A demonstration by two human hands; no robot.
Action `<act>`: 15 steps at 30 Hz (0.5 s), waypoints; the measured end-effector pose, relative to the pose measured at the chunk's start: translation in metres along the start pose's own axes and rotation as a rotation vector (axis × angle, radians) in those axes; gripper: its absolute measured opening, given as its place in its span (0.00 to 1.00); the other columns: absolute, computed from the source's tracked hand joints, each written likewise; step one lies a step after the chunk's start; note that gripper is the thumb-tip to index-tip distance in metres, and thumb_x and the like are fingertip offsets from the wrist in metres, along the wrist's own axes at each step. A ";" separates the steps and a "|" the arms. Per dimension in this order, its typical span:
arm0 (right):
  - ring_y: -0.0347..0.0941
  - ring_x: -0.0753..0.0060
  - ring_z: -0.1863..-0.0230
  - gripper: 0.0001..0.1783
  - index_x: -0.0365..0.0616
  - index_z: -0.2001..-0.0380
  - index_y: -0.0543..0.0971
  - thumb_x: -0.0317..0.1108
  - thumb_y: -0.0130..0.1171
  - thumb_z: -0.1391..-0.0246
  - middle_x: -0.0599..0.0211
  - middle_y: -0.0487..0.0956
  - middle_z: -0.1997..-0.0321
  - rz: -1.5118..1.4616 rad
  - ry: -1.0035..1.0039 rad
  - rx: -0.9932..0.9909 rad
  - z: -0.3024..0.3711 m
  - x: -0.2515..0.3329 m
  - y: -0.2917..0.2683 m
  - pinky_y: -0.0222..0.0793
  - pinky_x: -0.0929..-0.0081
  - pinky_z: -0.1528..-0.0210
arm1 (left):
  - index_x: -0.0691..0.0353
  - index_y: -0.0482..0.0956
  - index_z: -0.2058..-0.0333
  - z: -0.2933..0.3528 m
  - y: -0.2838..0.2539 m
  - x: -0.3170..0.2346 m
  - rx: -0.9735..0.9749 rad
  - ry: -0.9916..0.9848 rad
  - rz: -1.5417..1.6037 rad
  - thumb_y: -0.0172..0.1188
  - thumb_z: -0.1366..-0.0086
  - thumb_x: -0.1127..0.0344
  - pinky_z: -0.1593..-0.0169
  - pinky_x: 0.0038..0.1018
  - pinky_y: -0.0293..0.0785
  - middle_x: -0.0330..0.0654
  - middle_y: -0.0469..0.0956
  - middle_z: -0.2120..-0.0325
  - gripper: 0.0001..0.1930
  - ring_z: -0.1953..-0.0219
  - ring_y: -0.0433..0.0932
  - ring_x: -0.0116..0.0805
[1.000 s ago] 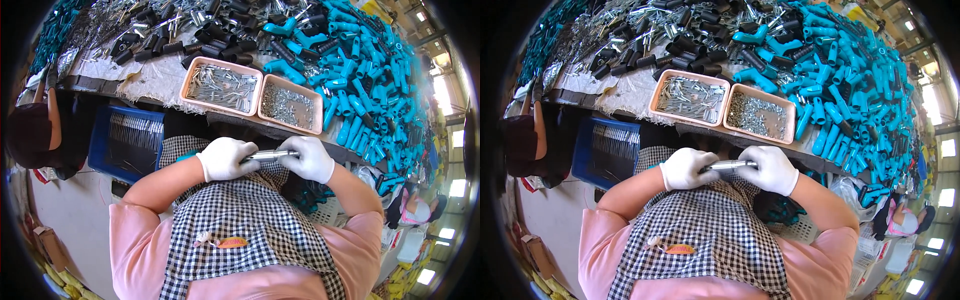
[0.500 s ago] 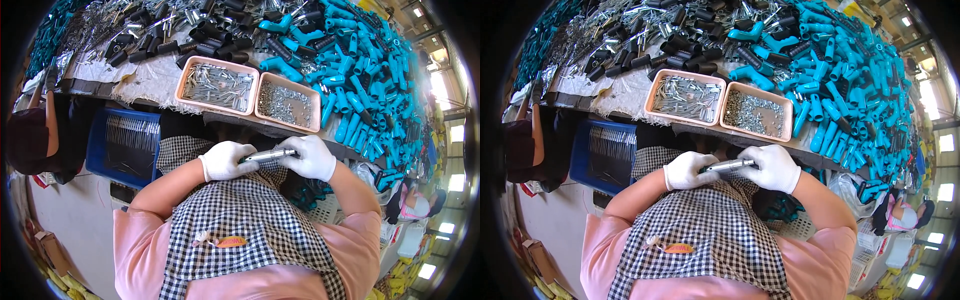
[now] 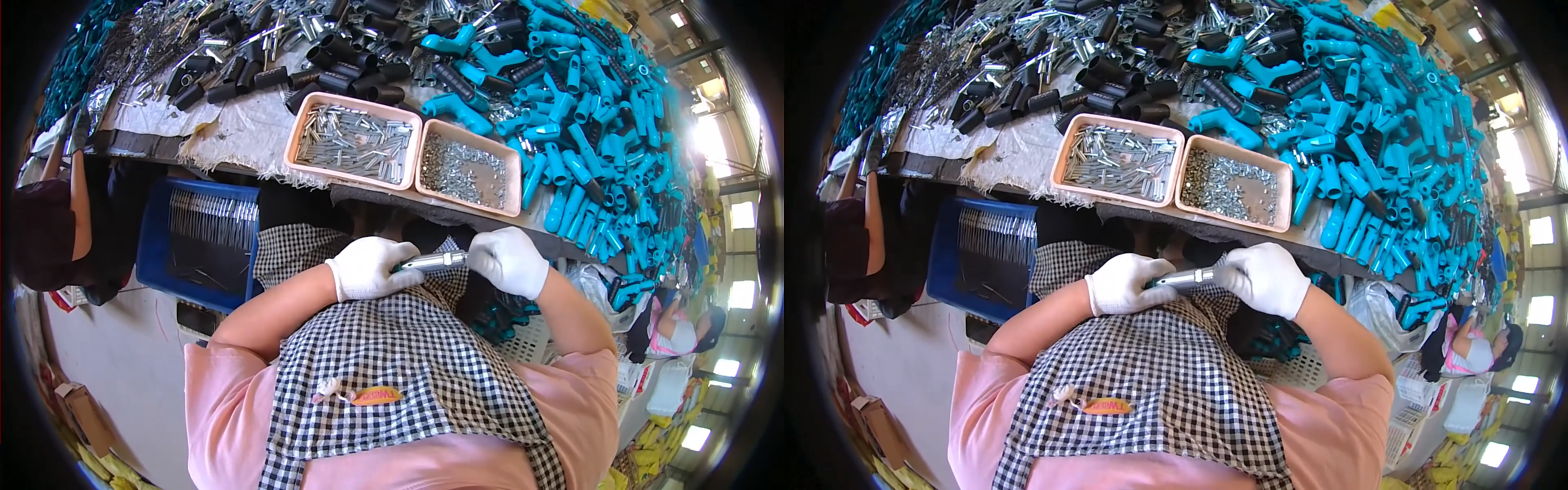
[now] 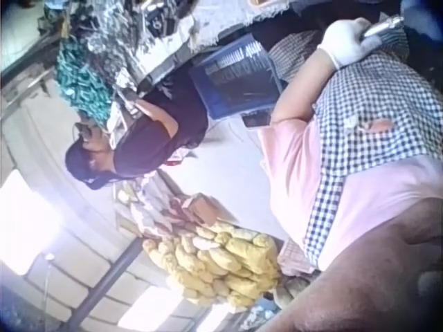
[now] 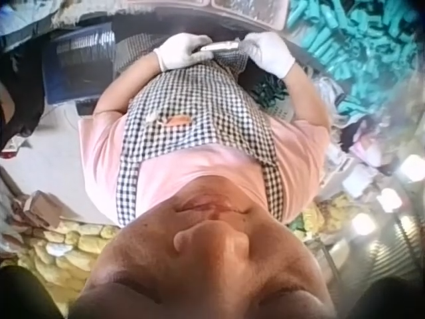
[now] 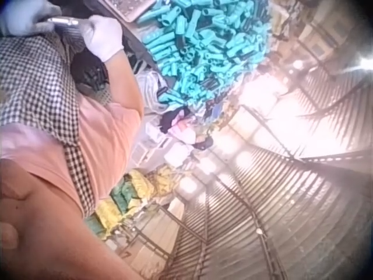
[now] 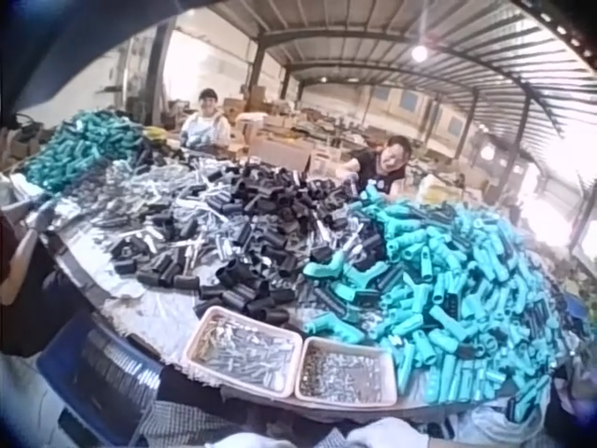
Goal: Assembling small metal components into teal plastic handles at a factory workbench.
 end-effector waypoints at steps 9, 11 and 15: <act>0.78 0.52 0.71 0.19 0.49 0.70 0.83 0.54 0.63 0.50 0.57 0.81 0.73 0.113 -0.088 0.015 0.005 -0.006 0.010 0.73 0.59 0.68 | 0.64 0.79 0.59 -0.001 0.006 -0.005 0.020 -0.005 -0.031 0.62 0.39 0.52 0.64 0.39 0.76 0.54 0.80 0.73 0.20 0.69 0.81 0.51; 0.78 0.52 0.70 0.19 0.49 0.65 0.81 0.52 0.65 0.53 0.58 0.81 0.72 0.139 -0.064 -0.121 0.010 0.003 0.001 0.73 0.60 0.68 | 0.64 0.79 0.59 0.000 0.006 -0.003 0.019 -0.016 -0.037 0.62 0.39 0.52 0.64 0.39 0.76 0.54 0.80 0.73 0.20 0.69 0.81 0.51; 0.79 0.52 0.66 0.20 0.47 0.58 0.78 0.45 0.65 0.53 0.58 0.81 0.69 0.033 -0.217 -0.228 0.011 0.017 0.008 0.74 0.61 0.63 | 0.63 0.78 0.58 -0.003 0.007 0.000 0.009 -0.009 -0.026 0.59 0.38 0.48 0.62 0.41 0.76 0.54 0.80 0.72 0.22 0.67 0.80 0.52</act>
Point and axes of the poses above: each hand's wrist, its own z-axis away from the middle knuckle, its own y-axis out of the palm, x = y × z, the point moved 7 cm from there along -z, towards the middle knuckle
